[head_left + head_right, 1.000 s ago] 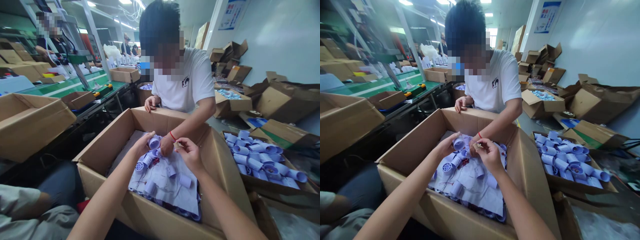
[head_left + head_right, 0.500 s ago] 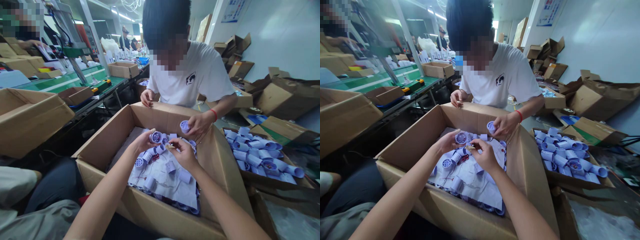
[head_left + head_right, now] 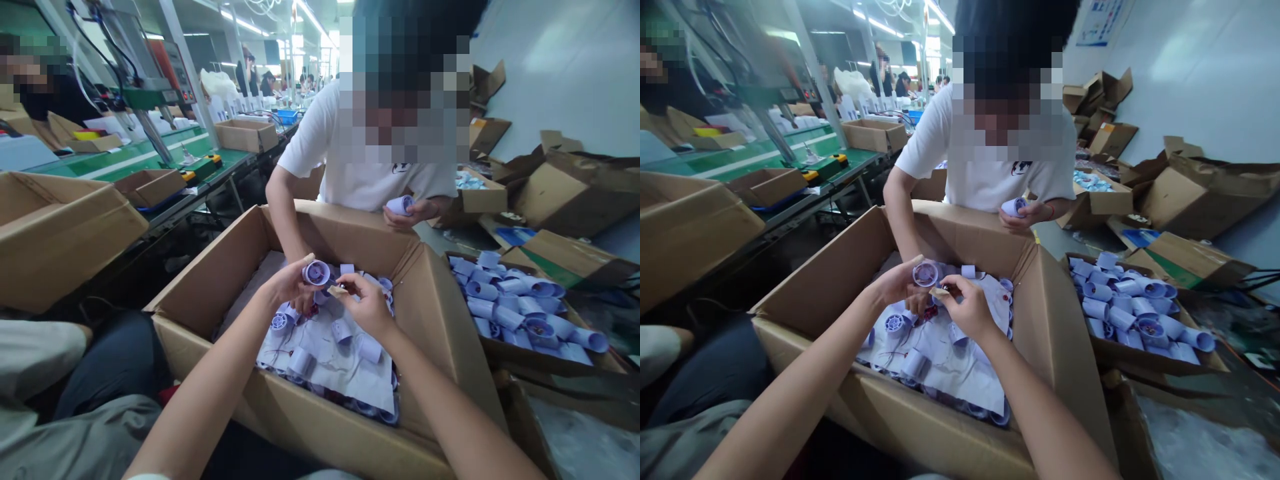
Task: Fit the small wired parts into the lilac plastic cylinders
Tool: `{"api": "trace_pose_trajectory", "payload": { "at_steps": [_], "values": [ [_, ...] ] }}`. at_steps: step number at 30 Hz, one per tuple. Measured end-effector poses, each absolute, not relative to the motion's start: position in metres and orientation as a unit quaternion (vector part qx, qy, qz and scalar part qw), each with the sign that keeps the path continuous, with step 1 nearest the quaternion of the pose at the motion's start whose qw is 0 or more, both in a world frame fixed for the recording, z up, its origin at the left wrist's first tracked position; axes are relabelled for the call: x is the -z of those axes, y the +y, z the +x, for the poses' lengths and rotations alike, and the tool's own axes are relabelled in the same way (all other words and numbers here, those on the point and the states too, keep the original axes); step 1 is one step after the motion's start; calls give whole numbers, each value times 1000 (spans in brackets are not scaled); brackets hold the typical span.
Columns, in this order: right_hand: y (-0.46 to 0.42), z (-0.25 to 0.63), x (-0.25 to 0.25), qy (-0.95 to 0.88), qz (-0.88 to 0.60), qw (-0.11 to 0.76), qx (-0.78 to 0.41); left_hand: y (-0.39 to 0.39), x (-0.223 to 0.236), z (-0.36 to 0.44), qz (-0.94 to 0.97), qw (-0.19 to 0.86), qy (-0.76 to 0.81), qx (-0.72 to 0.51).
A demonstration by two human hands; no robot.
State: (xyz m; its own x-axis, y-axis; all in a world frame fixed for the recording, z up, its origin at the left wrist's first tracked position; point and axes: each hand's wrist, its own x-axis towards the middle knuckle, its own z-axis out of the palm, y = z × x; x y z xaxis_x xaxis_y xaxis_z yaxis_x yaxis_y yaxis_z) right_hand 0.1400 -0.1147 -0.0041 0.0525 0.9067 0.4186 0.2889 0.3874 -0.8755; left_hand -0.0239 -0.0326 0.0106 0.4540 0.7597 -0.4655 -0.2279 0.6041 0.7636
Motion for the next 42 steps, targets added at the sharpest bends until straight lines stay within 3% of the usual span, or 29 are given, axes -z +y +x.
{"api": "trace_pose_trajectory", "payload": {
  "at_steps": [8,15,26,37,42],
  "values": [
    [-114,140,3,-638,-493,535,-254,-34,-11,-24,327,790,416,-309],
    [-115,141,3,-655,-537,517,-126,-44,-15,-18,384,760,382,-360],
    [-117,137,6,-684,-534,488,101,-60,-17,-4,391,777,360,-336],
    [-112,137,14,-715,-546,434,50,-57,-8,1,361,792,353,-343],
    [-112,136,15,-701,-550,453,21,-56,-7,3,335,803,358,-339]
  ]
}}
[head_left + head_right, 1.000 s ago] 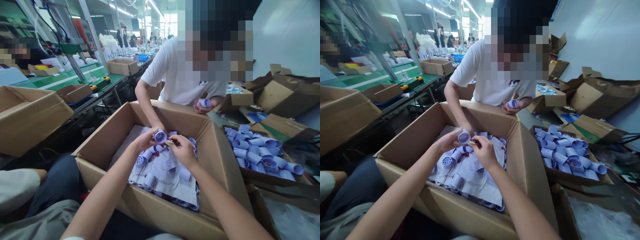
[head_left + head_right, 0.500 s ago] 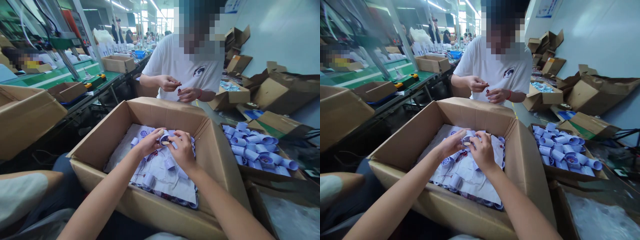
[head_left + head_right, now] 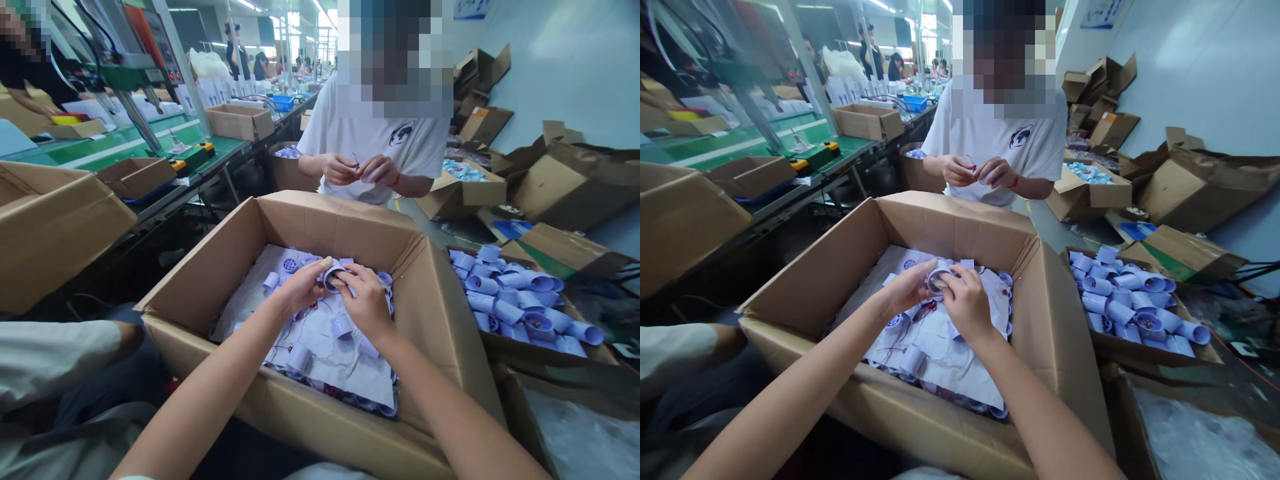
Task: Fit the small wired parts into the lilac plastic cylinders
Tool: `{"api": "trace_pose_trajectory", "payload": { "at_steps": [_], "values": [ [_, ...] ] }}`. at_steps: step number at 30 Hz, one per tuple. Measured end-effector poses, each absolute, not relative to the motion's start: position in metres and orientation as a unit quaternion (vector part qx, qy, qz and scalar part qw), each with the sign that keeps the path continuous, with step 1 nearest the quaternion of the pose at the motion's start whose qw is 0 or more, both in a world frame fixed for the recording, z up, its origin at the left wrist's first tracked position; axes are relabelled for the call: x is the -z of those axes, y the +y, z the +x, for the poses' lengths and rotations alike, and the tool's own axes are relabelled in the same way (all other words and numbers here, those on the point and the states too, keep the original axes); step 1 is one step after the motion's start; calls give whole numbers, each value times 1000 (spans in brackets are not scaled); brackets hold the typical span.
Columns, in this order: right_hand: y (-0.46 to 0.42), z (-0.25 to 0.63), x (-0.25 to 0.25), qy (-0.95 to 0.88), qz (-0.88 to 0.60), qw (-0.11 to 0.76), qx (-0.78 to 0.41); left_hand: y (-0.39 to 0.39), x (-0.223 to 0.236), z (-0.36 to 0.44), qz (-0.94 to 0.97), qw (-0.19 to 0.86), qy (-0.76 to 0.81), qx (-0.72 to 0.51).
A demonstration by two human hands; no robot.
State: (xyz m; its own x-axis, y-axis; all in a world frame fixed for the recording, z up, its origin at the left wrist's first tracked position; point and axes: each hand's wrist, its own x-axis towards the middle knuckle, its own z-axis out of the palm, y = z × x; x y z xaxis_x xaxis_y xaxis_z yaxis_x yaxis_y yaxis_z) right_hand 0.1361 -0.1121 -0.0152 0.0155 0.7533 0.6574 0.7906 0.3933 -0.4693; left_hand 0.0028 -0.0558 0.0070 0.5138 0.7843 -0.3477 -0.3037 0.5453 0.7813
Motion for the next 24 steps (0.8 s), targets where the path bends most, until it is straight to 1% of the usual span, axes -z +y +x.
{"api": "trace_pose_trajectory", "payload": {
  "at_steps": [12,15,19,21,24],
  "values": [
    [-117,126,6,-590,-547,586,-95,-62,-12,5,352,809,333,-331],
    [-117,123,4,-517,-571,614,-171,-64,-11,6,358,811,322,-332],
    [-115,122,3,-440,-582,616,-298,-67,-8,9,350,817,312,-337],
    [-113,123,4,-411,-576,623,-335,-69,-7,10,343,820,311,-338],
    [-110,123,8,-375,-559,646,-361,-71,-6,12,331,821,309,-348]
  ]
}}
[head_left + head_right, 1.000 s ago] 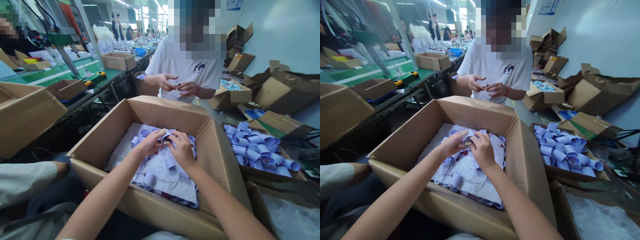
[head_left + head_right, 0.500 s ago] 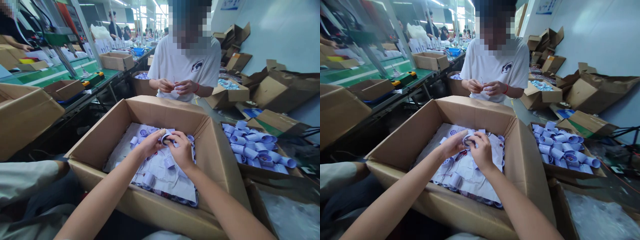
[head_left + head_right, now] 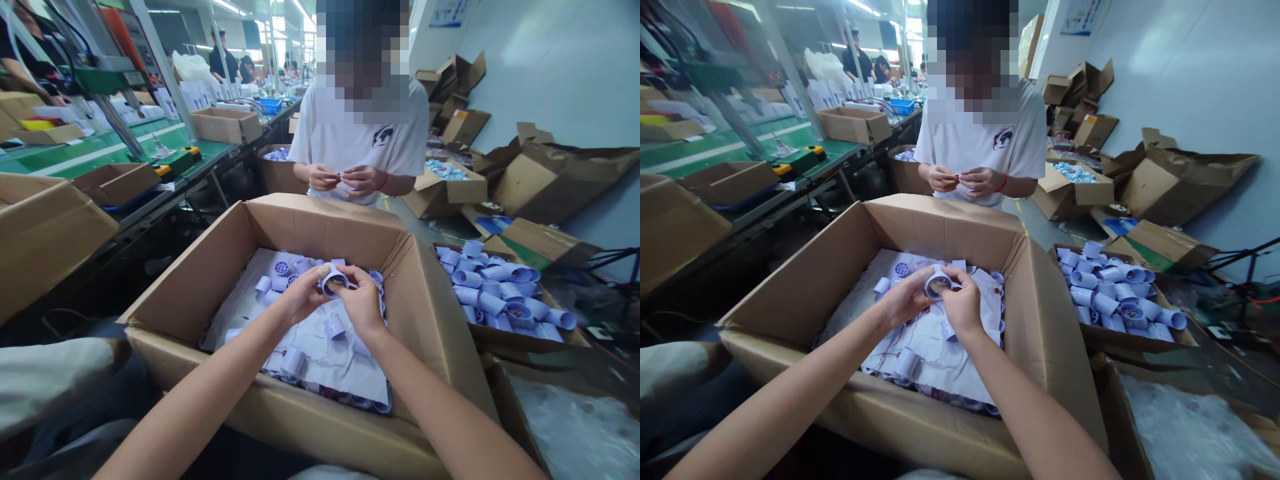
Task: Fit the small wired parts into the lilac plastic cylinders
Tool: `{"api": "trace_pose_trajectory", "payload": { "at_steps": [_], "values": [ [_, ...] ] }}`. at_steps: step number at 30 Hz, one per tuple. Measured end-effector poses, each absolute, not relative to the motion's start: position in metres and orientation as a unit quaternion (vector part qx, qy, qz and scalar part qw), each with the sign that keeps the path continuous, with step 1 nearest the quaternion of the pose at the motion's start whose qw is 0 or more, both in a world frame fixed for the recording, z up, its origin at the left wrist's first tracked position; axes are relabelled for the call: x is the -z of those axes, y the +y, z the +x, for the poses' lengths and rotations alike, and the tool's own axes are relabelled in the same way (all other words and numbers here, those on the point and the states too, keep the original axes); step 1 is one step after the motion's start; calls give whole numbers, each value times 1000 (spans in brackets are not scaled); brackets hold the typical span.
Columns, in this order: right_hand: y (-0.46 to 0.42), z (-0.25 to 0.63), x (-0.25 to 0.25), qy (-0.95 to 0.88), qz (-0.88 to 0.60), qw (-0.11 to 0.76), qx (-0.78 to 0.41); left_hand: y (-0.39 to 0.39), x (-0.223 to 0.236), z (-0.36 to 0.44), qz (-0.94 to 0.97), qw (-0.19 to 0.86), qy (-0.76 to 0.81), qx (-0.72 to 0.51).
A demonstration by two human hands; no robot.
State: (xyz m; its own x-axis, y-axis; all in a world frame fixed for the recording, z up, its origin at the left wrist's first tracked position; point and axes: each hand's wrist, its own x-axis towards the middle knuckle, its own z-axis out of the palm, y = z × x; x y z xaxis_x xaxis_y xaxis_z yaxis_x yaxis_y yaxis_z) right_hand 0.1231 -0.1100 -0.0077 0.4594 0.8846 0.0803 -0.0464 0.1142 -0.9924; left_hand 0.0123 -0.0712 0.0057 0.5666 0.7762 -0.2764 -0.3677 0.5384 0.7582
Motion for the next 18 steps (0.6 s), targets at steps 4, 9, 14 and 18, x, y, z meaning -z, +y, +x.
{"api": "trace_pose_trajectory", "payload": {
  "at_steps": [4,9,14,18],
  "values": [
    [-105,120,11,-320,-530,670,-409,-73,-6,14,308,815,320,-372],
    [-101,119,5,-252,-509,669,-479,-76,-10,16,310,809,323,-382],
    [-99,117,9,-300,-502,691,-425,-76,-13,16,313,800,337,-386],
    [-95,109,18,-323,-500,699,-396,-69,-10,12,333,780,374,-375]
  ]
}}
